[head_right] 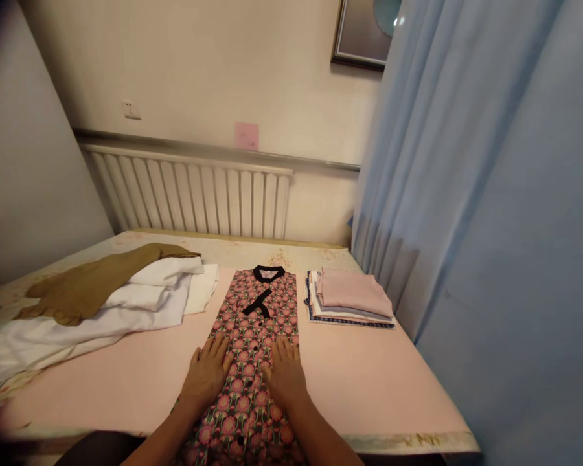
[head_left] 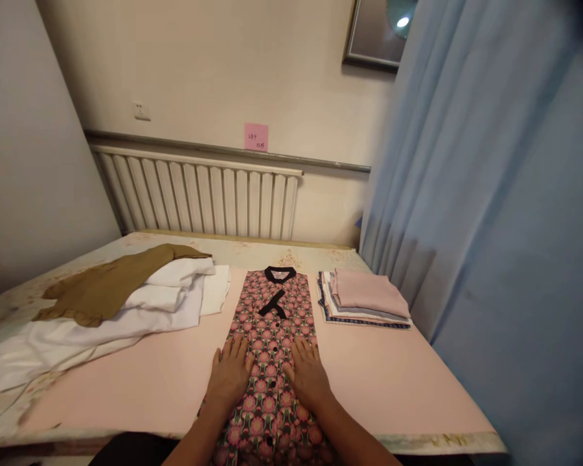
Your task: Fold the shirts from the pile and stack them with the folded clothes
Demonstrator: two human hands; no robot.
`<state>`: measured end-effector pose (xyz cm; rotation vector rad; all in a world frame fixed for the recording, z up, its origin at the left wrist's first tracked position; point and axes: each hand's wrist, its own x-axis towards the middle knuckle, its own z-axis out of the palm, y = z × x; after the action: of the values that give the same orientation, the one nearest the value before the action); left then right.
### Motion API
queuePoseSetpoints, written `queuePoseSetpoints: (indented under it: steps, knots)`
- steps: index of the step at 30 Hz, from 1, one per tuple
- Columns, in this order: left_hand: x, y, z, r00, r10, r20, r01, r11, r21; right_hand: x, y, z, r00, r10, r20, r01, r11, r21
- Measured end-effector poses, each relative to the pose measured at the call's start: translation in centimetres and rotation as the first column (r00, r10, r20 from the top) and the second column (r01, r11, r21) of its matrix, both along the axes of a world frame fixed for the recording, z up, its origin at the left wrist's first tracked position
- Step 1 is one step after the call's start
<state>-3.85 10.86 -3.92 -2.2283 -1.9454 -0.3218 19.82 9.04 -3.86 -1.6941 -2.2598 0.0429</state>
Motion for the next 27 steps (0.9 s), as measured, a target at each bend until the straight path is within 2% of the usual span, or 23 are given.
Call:
queuePoseSetpoints:
  steps: [19, 27]
  knots:
    - [0.09, -0.29, 0.75, 1.0, 0.007, -0.021, -0.008, 1.0, -0.029, -0.21, -1.15, 0.45, 0.999, 0.018, -0.028, -0.017, 1.0, 0.026]
    - [0.1, -0.18, 0.59, 1.0, 0.007, -0.015, -0.008, 1.0, -0.019, -0.15, -0.99, 0.07, 0.999, 0.017, -0.028, -0.016, 1.0, 0.023]
